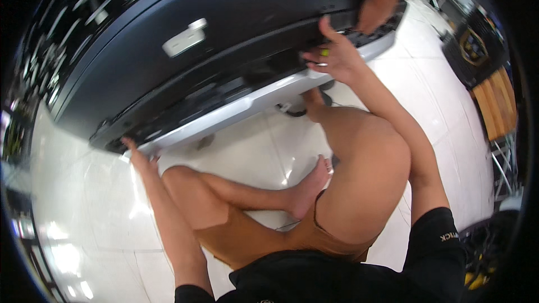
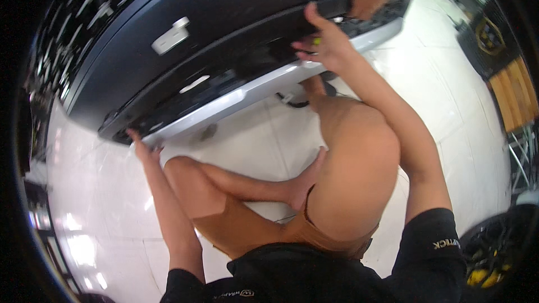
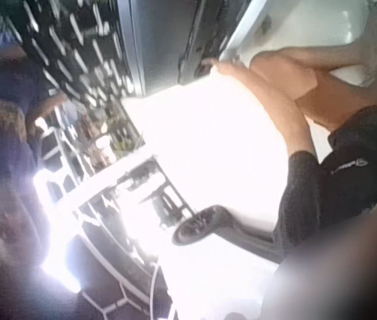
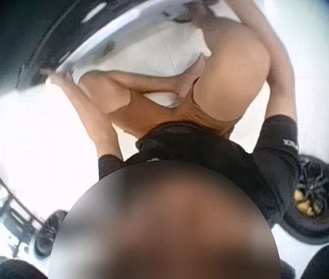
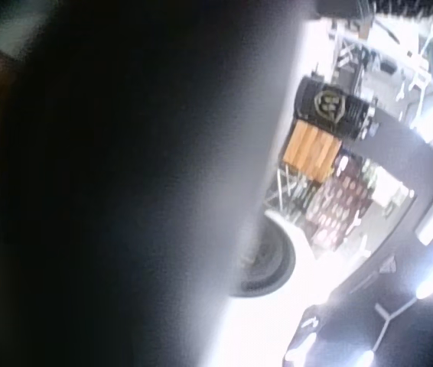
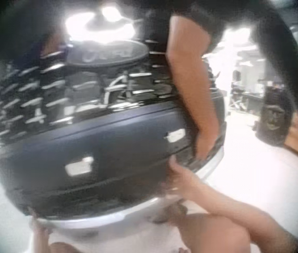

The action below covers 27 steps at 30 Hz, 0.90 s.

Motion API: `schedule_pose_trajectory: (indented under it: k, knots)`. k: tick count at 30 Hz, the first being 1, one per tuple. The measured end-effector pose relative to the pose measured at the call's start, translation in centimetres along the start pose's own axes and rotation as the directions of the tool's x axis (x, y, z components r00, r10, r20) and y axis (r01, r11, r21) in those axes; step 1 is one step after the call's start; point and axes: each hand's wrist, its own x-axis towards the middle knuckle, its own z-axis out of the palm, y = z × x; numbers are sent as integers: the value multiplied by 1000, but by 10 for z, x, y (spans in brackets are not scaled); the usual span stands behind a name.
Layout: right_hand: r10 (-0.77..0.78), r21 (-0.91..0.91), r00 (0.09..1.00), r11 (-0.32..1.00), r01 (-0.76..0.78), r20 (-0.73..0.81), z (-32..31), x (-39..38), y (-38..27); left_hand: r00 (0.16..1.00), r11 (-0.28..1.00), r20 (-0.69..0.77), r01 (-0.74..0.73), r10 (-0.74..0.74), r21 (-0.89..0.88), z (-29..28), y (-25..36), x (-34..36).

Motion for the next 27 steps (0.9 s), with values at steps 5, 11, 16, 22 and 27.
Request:
schedule_pose_trajectory:
  k: [5,11,16,22,27]
  knots:
    - [-181,223,980,955,194,-76,10,17,11,944,944,-96,-304,317,131,34,4,-15]
    - [-248,183,962,947,266,-114,25,6,25,915,868,79,-345,395,-357,69,26,-76]
    - [-188,86,982,979,187,-4,11,2,8,832,846,236,-416,502,-334,72,47,-110]
    - [-365,-859,899,350,374,243,100,-85,-54,749,748,28,-663,662,33,83,46,-86]
    - [-470,-330,86,-466,821,878,297,-86,-49,746,741,23,-664,665,95,91,55,-95]
